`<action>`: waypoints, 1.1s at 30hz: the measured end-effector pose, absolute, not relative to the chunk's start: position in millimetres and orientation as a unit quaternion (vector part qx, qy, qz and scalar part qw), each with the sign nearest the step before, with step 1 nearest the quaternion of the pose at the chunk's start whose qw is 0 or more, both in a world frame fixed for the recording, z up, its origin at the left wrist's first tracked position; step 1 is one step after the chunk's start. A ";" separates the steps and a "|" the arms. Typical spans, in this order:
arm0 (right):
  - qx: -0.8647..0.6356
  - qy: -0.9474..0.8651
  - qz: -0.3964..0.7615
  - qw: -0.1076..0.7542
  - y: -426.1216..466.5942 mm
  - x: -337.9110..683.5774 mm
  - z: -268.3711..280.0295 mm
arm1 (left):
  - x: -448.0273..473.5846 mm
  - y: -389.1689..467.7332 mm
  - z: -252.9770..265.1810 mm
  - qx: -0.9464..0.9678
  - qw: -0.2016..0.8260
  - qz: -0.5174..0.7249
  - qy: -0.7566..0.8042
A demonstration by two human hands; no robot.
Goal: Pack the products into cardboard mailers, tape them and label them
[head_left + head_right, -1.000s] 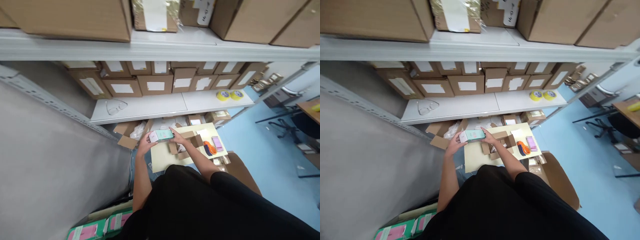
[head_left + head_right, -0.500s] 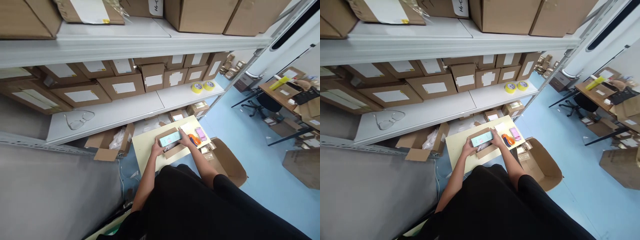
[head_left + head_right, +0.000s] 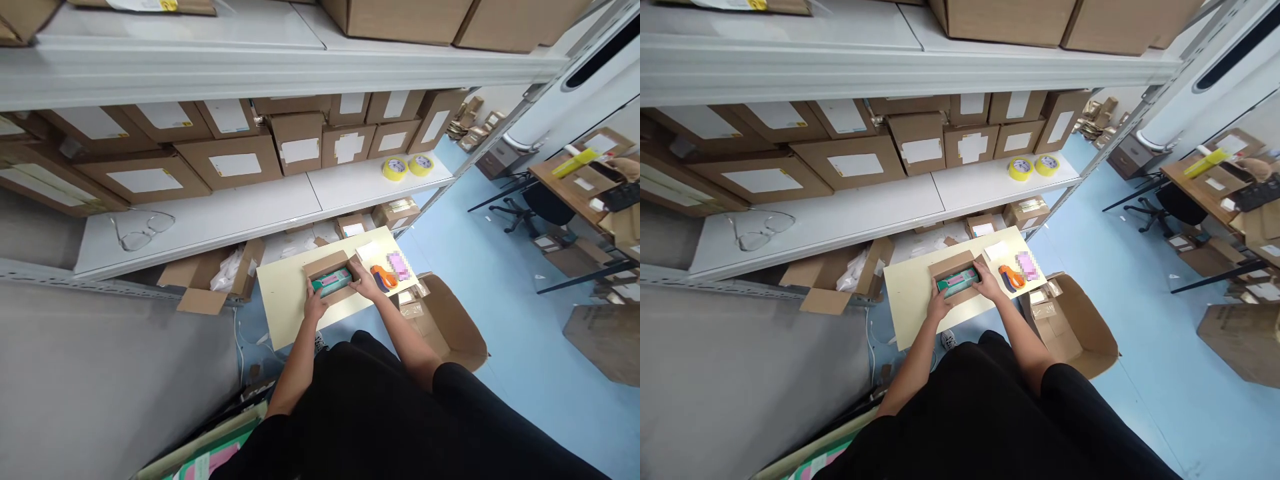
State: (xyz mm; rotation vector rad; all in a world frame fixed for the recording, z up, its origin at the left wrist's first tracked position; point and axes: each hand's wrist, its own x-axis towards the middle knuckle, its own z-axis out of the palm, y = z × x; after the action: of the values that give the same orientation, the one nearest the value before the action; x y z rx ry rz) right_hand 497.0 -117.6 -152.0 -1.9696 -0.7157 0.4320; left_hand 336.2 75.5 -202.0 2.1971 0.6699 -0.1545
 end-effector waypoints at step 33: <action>-0.534 -0.631 0.362 0.431 -151.1 325.4 -95.7 | 100.3 -196.8 -103.7 0.701 0.259 0.205 0.632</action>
State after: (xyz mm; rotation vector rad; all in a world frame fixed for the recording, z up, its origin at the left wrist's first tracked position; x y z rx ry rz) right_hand 325.4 -151.1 -95.7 -1.3307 -1.5750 0.9035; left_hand 100.3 -196.8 -103.7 1.8990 1.7141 0.5563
